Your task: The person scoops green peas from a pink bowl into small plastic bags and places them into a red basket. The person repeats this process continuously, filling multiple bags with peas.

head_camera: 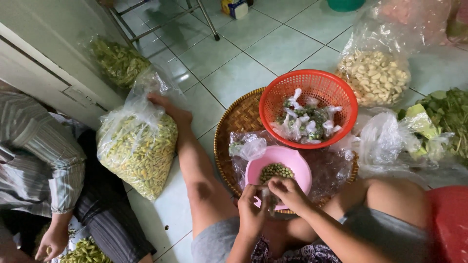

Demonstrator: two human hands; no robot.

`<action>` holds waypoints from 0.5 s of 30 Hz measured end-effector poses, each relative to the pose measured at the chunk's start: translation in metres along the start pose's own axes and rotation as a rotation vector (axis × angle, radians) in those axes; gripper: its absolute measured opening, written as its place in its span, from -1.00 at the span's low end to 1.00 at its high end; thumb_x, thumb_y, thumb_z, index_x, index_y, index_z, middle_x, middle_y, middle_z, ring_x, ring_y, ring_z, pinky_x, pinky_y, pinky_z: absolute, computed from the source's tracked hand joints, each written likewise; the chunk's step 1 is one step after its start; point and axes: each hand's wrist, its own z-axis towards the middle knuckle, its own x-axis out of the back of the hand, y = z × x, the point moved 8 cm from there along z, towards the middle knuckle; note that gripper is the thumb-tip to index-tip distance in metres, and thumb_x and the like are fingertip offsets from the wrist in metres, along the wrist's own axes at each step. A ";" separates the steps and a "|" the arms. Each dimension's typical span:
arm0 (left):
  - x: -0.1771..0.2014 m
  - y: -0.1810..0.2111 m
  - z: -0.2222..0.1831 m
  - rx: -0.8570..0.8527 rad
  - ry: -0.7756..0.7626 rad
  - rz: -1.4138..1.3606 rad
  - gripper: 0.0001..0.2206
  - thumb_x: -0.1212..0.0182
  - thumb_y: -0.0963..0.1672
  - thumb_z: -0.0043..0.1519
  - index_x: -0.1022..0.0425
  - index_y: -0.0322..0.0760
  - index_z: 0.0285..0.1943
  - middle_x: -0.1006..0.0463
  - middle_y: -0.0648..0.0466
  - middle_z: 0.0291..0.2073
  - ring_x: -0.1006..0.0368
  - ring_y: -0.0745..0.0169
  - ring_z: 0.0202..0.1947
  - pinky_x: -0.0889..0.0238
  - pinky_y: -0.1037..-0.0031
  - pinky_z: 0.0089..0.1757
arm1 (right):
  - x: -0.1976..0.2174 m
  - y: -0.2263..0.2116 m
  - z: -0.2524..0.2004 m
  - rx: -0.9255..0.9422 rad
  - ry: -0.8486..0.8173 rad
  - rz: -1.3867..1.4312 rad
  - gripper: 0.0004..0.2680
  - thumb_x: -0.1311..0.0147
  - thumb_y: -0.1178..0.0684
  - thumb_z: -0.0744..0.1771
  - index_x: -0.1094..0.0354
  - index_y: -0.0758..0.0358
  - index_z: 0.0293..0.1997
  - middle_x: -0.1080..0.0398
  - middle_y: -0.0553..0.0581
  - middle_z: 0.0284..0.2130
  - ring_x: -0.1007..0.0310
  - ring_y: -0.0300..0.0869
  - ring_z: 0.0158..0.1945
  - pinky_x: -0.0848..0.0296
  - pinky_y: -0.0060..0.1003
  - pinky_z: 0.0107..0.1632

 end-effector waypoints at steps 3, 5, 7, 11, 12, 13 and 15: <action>0.006 -0.026 -0.002 0.156 0.129 -0.148 -0.97 -0.25 -0.19 0.21 -0.55 -0.21 -0.22 -0.45 0.14 -0.39 -0.32 0.36 -0.37 -0.21 0.53 -0.39 | -0.017 -0.021 0.000 0.178 -0.162 -0.195 -0.83 -0.14 0.01 0.33 -0.55 0.18 -0.05 -0.50 0.03 -0.12 -0.45 -0.17 0.07 -0.38 -0.29 0.19; 0.000 -0.048 -0.006 0.409 0.053 -0.270 -0.85 -0.15 -0.10 0.30 -0.57 -0.25 -0.15 -0.56 0.07 -0.37 -0.47 0.34 -0.41 -0.36 0.50 -0.39 | -0.017 -0.021 -0.001 0.164 -0.174 -0.193 -0.80 -0.27 0.25 0.25 -0.56 0.31 -0.05 -0.47 0.05 -0.17 -0.47 -0.21 -0.08 -0.47 -0.39 -0.02; -0.004 -0.050 -0.007 0.335 0.032 -0.162 -0.82 -0.08 -0.11 0.28 -0.58 -0.20 -0.09 -0.53 0.07 -0.29 -0.46 0.30 -0.33 -0.36 0.46 -0.27 | -0.016 -0.028 -0.005 0.050 -0.137 -0.118 -0.75 -0.19 0.30 0.27 -0.51 0.29 0.05 -0.52 0.09 -0.18 -0.54 -0.23 -0.22 -0.55 -0.44 -0.20; -0.009 -0.026 -0.003 0.102 0.057 0.080 -0.83 -0.03 -0.23 0.19 -0.54 -0.24 -0.15 -0.50 0.02 -0.22 -0.49 0.15 -0.37 -0.32 0.40 -0.30 | -0.005 -0.024 -0.003 0.163 0.056 -0.106 -0.90 -0.11 0.17 0.33 -0.40 0.26 -0.09 -0.51 0.10 -0.24 -0.54 -0.21 -0.12 -0.51 -0.39 0.00; -0.009 -0.021 0.000 0.100 0.059 0.078 -0.83 -0.03 -0.23 0.19 -0.54 -0.24 -0.15 -0.50 0.02 -0.22 -0.49 0.15 -0.37 -0.32 0.40 -0.30 | -0.006 -0.024 -0.005 0.165 0.056 -0.108 -0.90 -0.11 0.17 0.33 -0.40 0.26 -0.09 -0.51 0.10 -0.24 -0.54 -0.21 -0.12 -0.51 -0.39 0.00; -0.009 -0.011 0.003 0.040 0.064 0.159 -0.78 -0.03 -0.23 0.18 -0.56 -0.15 -0.11 -0.55 0.04 -0.22 -0.52 0.09 -0.37 -0.31 0.32 -0.33 | -0.004 -0.019 -0.006 0.109 0.075 -0.069 -0.89 -0.10 0.19 0.33 -0.44 0.24 -0.08 -0.51 0.07 -0.34 -0.50 -0.27 -0.28 -0.49 -0.44 -0.19; -0.012 -0.009 0.003 -0.016 0.070 0.239 -0.73 -0.03 -0.23 0.17 -0.58 -0.06 -0.06 -0.59 0.07 -0.21 -0.56 0.03 -0.38 -0.30 0.23 -0.35 | -0.005 -0.014 -0.009 0.050 0.092 -0.031 -0.87 -0.09 0.21 0.32 -0.48 0.21 -0.08 -0.52 0.03 -0.44 -0.47 -0.33 -0.45 -0.47 -0.48 -0.37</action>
